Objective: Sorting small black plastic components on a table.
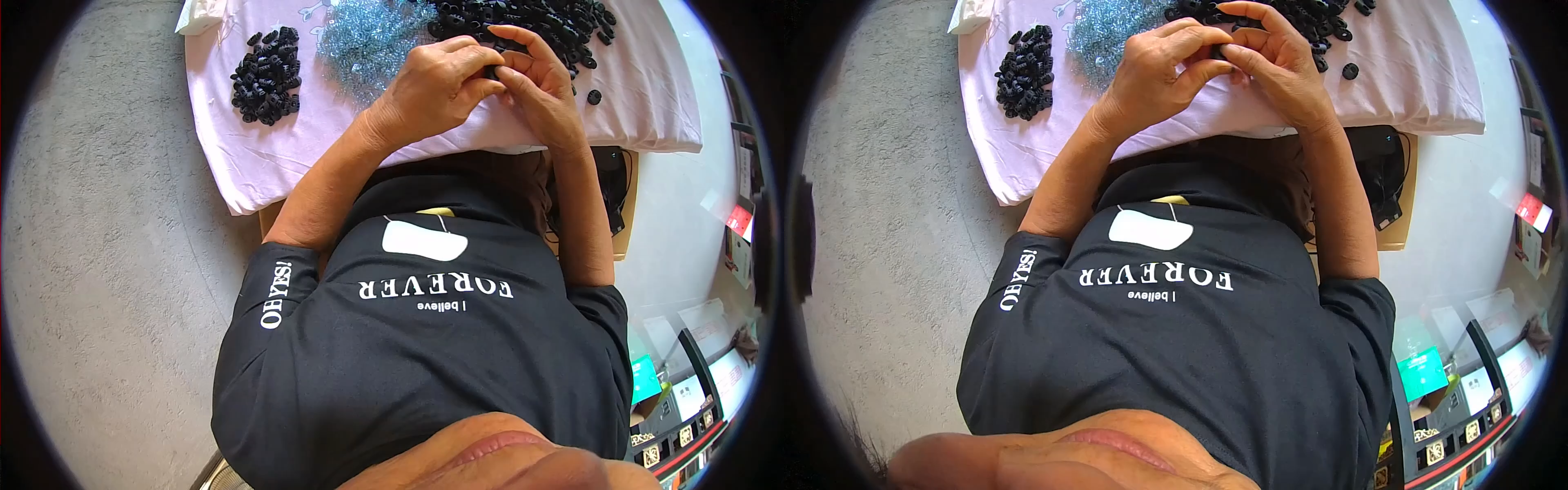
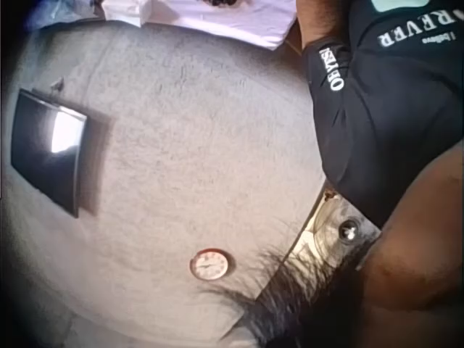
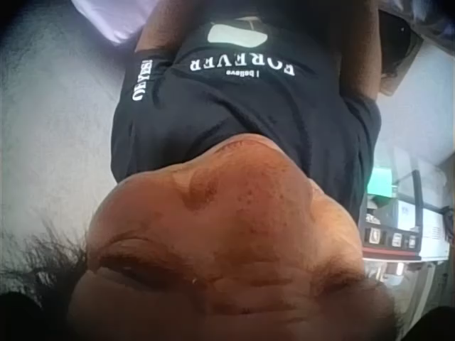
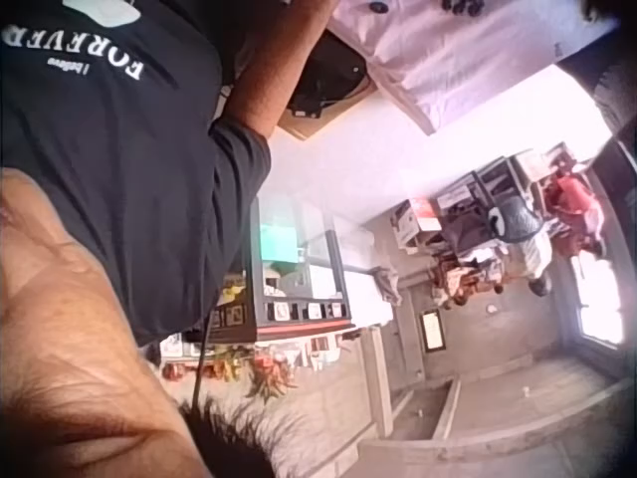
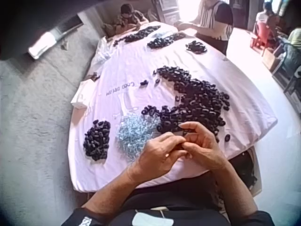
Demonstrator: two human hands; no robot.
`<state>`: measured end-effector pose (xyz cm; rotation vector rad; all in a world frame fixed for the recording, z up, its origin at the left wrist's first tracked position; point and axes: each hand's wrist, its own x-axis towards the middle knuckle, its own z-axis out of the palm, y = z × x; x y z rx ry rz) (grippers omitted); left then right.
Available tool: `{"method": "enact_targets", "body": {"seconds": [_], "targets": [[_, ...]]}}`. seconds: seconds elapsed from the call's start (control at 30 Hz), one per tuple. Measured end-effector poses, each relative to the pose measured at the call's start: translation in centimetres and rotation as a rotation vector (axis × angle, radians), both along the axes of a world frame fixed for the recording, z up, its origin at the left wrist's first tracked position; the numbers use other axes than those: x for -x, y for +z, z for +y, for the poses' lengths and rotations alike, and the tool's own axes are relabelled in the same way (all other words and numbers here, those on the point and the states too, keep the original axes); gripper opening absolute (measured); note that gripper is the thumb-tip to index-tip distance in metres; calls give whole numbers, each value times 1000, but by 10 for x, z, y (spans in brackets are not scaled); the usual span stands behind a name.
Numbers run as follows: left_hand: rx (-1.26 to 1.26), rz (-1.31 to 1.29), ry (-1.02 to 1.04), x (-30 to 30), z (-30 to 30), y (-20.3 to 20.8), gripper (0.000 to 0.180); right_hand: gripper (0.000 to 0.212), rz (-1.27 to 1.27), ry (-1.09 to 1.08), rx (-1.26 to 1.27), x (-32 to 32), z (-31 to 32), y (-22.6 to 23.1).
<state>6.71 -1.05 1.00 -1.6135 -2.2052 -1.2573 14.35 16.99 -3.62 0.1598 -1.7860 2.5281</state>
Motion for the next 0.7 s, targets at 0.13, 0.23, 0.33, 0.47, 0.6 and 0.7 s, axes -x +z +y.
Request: {"method": "enact_targets", "body": {"seconds": [0.13, 0.23, 0.33, 0.47, 0.6, 0.7], "targets": [[-31, -77, 269, 21, -36, -3, 24, 38, -52, -108, 17, 0, -3, -4], [22, 127, 678, 56, -88, -9, 26, 32, 35, -189, 38, 0, -2, -11], [184, 102, 1015, 72, -143, -10, 25, 27, 46, -350, -71, 2, -2, -16], [361, 159, 1112, 83, -188, -14, 32, 23, -31, -518, -140, 6, -6, -7], [214, 175, 1044, 71, -156, -9, 26, 24, -23, -487, -277, 6, -2, -14], [87, 92, 713, 55, -114, -9, 14, 26, -37, -457, -424, 4, -7, -11]]}}
